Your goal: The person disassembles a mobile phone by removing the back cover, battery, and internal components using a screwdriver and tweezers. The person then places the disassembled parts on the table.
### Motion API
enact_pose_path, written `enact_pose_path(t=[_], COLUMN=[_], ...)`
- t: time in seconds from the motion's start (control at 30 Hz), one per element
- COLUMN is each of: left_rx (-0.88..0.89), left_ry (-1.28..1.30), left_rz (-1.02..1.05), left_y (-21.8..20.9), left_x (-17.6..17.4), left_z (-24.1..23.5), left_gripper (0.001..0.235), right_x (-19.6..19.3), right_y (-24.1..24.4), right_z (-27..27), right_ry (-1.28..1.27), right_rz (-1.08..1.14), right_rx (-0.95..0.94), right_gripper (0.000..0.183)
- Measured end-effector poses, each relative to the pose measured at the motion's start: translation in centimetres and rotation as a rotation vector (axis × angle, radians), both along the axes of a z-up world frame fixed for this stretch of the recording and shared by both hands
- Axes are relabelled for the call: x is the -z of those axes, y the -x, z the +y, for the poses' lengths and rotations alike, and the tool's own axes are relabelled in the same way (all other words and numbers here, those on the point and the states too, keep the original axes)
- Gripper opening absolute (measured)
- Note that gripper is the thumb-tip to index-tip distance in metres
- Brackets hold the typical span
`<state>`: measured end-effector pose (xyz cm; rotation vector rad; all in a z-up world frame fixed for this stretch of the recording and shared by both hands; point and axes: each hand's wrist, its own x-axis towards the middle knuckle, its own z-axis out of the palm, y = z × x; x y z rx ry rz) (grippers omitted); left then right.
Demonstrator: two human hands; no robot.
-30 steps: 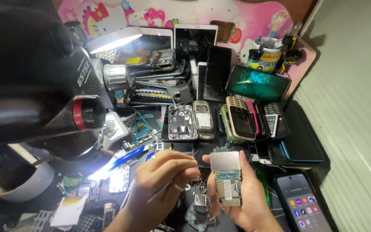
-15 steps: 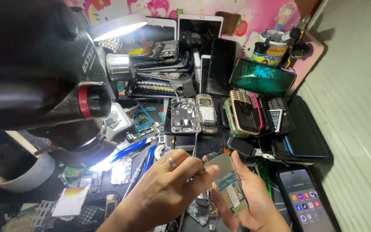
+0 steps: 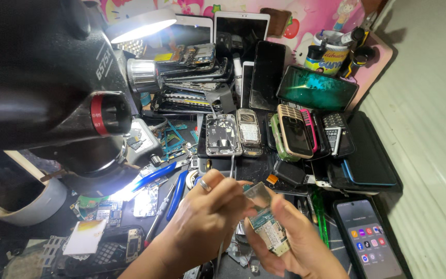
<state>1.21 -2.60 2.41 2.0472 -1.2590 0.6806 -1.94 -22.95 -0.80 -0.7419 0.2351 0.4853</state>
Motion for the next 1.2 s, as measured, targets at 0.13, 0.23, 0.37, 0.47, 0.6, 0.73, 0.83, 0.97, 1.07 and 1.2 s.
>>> enact_pose_path(t=[0.13,0.23,0.37,0.47,0.6,0.73,0.83,0.97,1.07,1.2], left_rx=[-0.009,-0.035,-0.079,-0.11,-0.322,-0.189,-0.161,-0.171,-0.166,-0.321], left_ry=[0.089,0.079,0.094,0.153,0.186,0.144,0.158,0.14,0.077,-0.103], left_rz=[0.014,0.037,0.088,0.081,-0.002,-0.102,-0.064,-0.075,-0.081,-0.166], left_y=[0.0,0.1,0.3,0.5,0.6,1.3,1.4,2.3,3.7,6.5], left_x=[0.2,0.3,0.3,0.1,-1.0,-1.1,-1.2,-2.4,-2.7,-1.5], left_z=[-0.3,-0.3,-0.5,-0.6,0.3,0.3,0.3,0.8,2.3,6.2], left_gripper=[0.016,0.017,0.021,0.023,0.009,0.018,0.018,0.02,0.021,0.018], right_x=[0.4,0.7,0.3,0.1,0.2,-0.3,1.0,1.8,1.7,1.8], right_y=[-0.3,-0.6,-0.7,-0.9,-0.8,-1.2,-1.7,-1.8,-1.8,-0.9], right_z=[-0.3,0.0,0.3,0.8,1.3,0.9,0.2,-0.3,0.0,0.6], right_ry=[0.032,0.228,0.291,0.485,0.651,0.544,0.533,0.527,0.457,0.484], right_rz=[-0.337,-0.124,-0.289,-0.346,-0.343,-0.378,-0.384,-0.34,-0.329,-0.288], right_rx=[-0.217,-0.076,-0.166,-0.194,-0.17,-0.083,-0.073,-0.073,-0.05,-0.064], right_gripper=[0.053,0.053,0.046,0.049,0.058,0.062,0.032,0.026,0.032,0.043])
